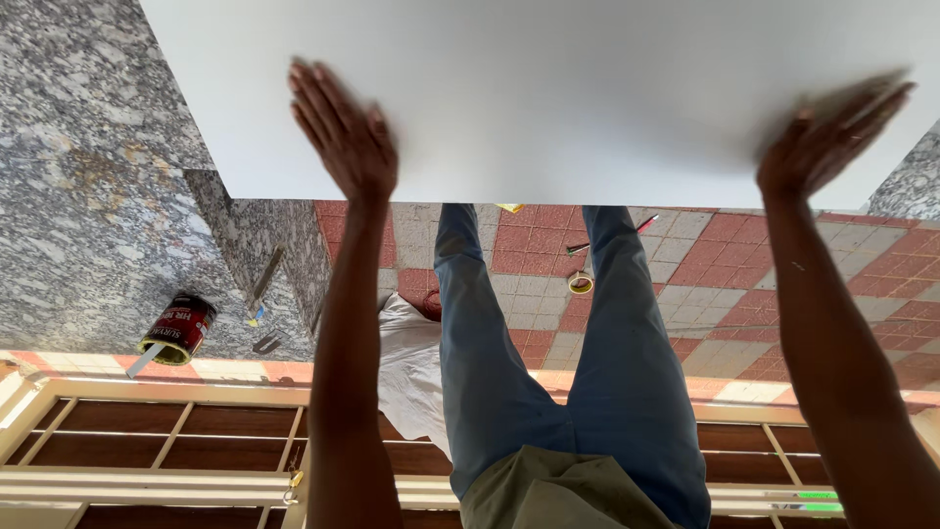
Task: The person applies a laminate sheet to a piece of wood, smooths it with their hands, and then secures the edges by applying masking tape.
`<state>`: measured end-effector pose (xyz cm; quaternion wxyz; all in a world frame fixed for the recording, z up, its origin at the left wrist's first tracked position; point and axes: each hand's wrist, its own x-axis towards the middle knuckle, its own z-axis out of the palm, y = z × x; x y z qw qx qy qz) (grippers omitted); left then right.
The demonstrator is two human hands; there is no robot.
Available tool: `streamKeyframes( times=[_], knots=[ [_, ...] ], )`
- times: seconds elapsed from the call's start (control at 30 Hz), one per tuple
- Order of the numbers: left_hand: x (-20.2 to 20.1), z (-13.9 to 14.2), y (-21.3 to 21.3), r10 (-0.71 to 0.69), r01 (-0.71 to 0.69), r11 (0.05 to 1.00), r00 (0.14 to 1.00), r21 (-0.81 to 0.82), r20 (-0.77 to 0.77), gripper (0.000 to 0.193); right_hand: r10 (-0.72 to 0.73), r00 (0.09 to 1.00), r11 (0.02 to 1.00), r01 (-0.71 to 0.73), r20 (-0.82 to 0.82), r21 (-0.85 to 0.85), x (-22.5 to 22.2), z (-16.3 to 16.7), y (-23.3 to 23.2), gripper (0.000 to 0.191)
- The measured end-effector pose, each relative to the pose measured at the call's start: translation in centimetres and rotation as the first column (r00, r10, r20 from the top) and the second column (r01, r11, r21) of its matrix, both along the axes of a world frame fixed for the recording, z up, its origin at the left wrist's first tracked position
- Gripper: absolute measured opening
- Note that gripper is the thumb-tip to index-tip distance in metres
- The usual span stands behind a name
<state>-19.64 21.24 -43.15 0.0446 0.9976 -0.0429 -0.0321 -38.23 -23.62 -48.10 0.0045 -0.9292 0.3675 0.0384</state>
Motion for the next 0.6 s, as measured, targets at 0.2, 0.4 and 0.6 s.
streamKeyframes(
  times=[0.2,0.4,0.6],
  knots=[
    [-7.4,-0.4,-11.2,-0.492,0.420,0.865,0.817,-0.274,-0.301,0.063,0.474,0.871,0.857,-0.490,0.128,0.159,2.3,-1.4,16.7,0.085],
    [-2.5,0.0,0.8,-0.336,0.320,0.942,0.909,-0.102,-0.248,0.070,0.492,0.870,0.858,-0.490,0.028,0.152,3.2,1.2,9.3,0.080],
    [-2.4,-2.2,2.4,-0.070,0.063,0.992,0.996,-0.111,-0.061,0.072,0.191,0.974,0.981,-0.189,0.120,-0.033,5.5,-1.9,12.5,0.083]
  ],
)
